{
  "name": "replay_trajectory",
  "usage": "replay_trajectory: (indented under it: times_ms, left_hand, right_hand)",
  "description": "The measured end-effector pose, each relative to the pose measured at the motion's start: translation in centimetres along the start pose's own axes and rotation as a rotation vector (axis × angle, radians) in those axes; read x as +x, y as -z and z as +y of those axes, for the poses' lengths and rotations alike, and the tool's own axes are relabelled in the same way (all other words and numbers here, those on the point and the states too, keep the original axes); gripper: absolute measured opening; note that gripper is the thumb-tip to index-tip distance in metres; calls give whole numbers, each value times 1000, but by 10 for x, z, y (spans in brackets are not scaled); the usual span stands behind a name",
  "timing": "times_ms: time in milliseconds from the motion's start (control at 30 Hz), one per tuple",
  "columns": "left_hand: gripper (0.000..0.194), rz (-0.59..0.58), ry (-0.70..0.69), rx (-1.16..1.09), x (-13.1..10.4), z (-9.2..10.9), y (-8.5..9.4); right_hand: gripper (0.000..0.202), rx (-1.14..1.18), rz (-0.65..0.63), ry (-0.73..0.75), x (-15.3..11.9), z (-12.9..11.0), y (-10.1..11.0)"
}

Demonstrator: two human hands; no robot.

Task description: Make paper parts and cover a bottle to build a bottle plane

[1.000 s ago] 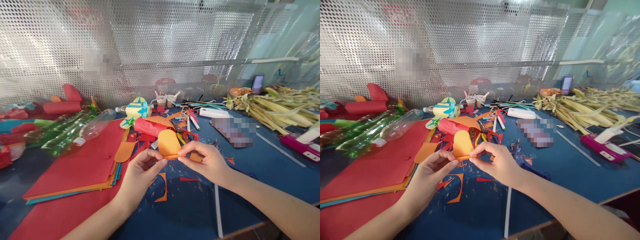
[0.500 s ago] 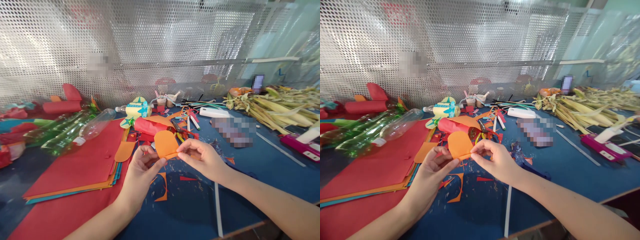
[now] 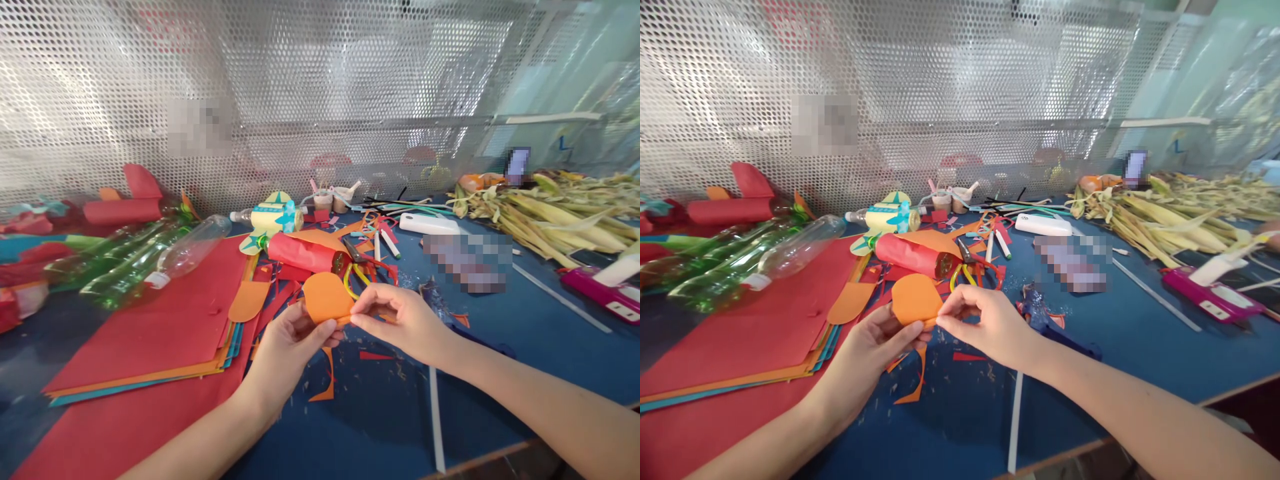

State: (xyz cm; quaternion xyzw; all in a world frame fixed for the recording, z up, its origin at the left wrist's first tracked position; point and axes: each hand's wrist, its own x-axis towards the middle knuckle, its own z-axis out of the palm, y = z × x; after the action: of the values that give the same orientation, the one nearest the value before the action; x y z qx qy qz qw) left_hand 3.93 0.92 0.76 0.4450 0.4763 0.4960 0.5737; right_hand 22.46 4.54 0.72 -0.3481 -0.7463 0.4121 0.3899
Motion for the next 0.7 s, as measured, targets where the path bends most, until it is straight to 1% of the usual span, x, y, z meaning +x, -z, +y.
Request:
replay_trajectory:
  times_ms: [133, 200, 267, 367, 467, 533, 700]
  left_hand:
    - [34, 46, 37, 3, -2, 2, -3]
    - [35, 54, 50, 8, -3, 4, -4]
    - [36, 47, 49, 0, -2, 5, -3]
    - [35, 28, 59, -19, 0, 4, 0]
    - [34, 3, 92, -62, 3, 1, 4]
    - [35, -13, 102, -108, 5, 0, 5]
    - [35, -53, 124, -164, 5, 2, 4]
  right_hand:
    - [5, 16, -17, -39, 0, 1, 1]
    - [11, 86, -19, -82, -1, 1, 1]
    - [12, 147, -25, -115, -1, 2, 1]
    - [5, 155, -27, -105, 0, 3, 2]
    - [15, 201, -12, -109, 3, 2, 4]
    - [17, 226, -19, -119, 5, 1, 4]
    - [10, 242, -65, -116, 6, 3, 2]
